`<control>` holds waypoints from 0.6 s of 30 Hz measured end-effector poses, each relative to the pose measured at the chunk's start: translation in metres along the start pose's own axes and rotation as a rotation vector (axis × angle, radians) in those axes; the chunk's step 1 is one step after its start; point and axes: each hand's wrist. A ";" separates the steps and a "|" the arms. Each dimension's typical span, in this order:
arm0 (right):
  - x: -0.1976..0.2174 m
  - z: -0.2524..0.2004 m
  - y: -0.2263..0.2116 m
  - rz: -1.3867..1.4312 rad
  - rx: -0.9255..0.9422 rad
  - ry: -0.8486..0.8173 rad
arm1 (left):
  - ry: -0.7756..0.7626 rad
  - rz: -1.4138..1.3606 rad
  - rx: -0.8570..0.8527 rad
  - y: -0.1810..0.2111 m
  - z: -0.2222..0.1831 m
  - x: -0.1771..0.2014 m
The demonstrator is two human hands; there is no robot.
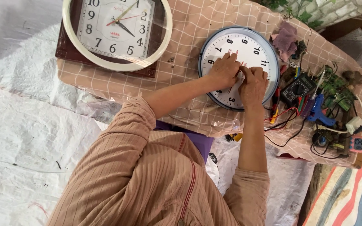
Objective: Disassembling a wall clock by removing its outer frame and using a screwdriver to work on the back mechanism.
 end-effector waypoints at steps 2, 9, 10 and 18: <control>-0.002 0.001 0.004 -0.031 0.013 -0.010 | -0.004 -0.017 0.009 0.000 -0.002 0.004; 0.000 -0.003 0.003 -0.057 0.045 0.002 | 0.011 -0.079 -0.018 -0.013 0.004 -0.012; 0.000 -0.005 0.001 -0.056 0.047 0.002 | 0.011 -0.078 -0.016 -0.017 0.006 -0.019; -0.007 -0.010 -0.006 -0.070 0.032 0.003 | -0.003 -0.077 -0.038 -0.029 0.011 -0.025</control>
Point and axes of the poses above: each hand's wrist, its own z-axis towards the middle knuckle, its own x-axis out of the back of the hand, y = z × x, and after that the axes turned 4 degrees about -x, right-handed
